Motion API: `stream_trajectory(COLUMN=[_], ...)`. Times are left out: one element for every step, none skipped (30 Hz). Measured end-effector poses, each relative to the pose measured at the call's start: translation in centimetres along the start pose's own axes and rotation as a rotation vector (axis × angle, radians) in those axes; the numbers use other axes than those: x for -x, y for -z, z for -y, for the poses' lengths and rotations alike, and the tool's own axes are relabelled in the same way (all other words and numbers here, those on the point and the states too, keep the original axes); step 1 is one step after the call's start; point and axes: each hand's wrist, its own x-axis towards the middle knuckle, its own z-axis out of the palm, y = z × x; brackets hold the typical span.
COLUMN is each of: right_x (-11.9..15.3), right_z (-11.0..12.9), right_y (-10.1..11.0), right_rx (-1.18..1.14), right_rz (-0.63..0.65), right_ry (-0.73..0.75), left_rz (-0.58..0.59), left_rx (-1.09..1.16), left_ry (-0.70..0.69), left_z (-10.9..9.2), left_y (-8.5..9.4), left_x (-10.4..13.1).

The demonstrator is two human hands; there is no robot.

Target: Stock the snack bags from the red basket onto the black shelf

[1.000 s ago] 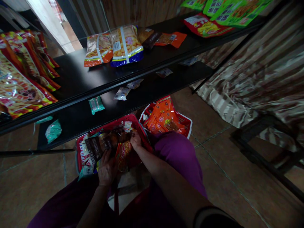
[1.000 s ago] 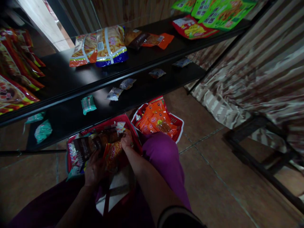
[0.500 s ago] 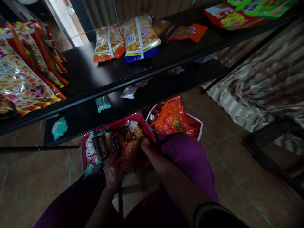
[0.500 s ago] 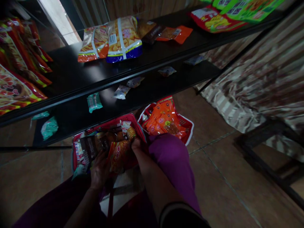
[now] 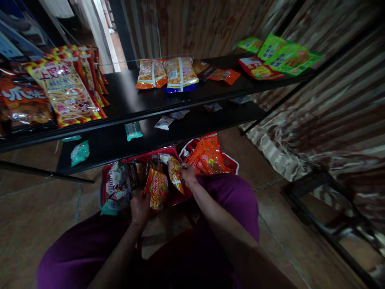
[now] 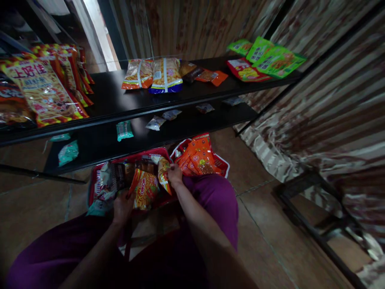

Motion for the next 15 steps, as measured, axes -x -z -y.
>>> stream_trajectory(right_x=[0.3,0.6,0.9,1.3,1.7,2.1,2.5,2.8,3.0,3.2,3.3,3.4,3.5,3.6,3.7], right_z=[0.9,2.0,3.0,4.2,5.3,6.4,7.4,8.3,9.1,9.8,10.4,10.9,11.4,11.8,12.2], right_y=[0.4,0.8,1.3,1.7,2.1,2.5,2.8,3.1,3.3,3.4,3.6,3.7,3.9,4.0,4.2], right_rx=[-0.044,-0.098,-0.173,-0.27,-0.385,-0.515,-0.642,-0.744,-0.806,-0.847,-0.872,-0.884,-0.89,-0.9,-0.912], right_rz=[-0.003,0.002,0.025,0.062,0.112,0.165,0.212,0.244,0.256,0.258,0.258,0.26,0.268,0.278,0.297], right_ry=[-0.022,-0.042,-0.06,-0.084,-0.119,-0.17,-0.23,-0.29,-0.342,-0.388,-0.425,-0.454,-0.478,-0.5,-0.522], left_rz=[0.031,0.055,0.071,0.08,0.088,0.099,0.114,0.129,0.144,0.157,0.168,0.175,0.179,0.179,0.178], left_rx=[0.022,0.047,0.075,0.1,0.125,0.154,0.187,0.224,0.264,0.305,0.348,0.392,0.438,0.486,0.536], left_ry=[0.041,0.071,0.088,0.096,0.1,0.105,0.108,0.111,0.114,0.119,0.127,0.138,0.15,0.165,0.179], left_z=[-0.4,-0.8,-1.2,-1.7,-2.2,-2.7,-3.1,-3.6,-4.0,-4.3,-4.5,-4.7,-4.7,-4.7,-4.6], left_y=[-0.1,-0.3,-0.6,-1.0,-1.6,-2.1,-2.6,-3.0,-3.3,-3.5,-3.4,-3.2,-2.8,-2.2,-1.5], left_x=[-0.1,-0.3,-0.5,-0.6,-0.8,-1.0,-1.1,-1.2,-1.3,-1.4,-1.5,-1.7,-1.8,-2.1,-2.3])
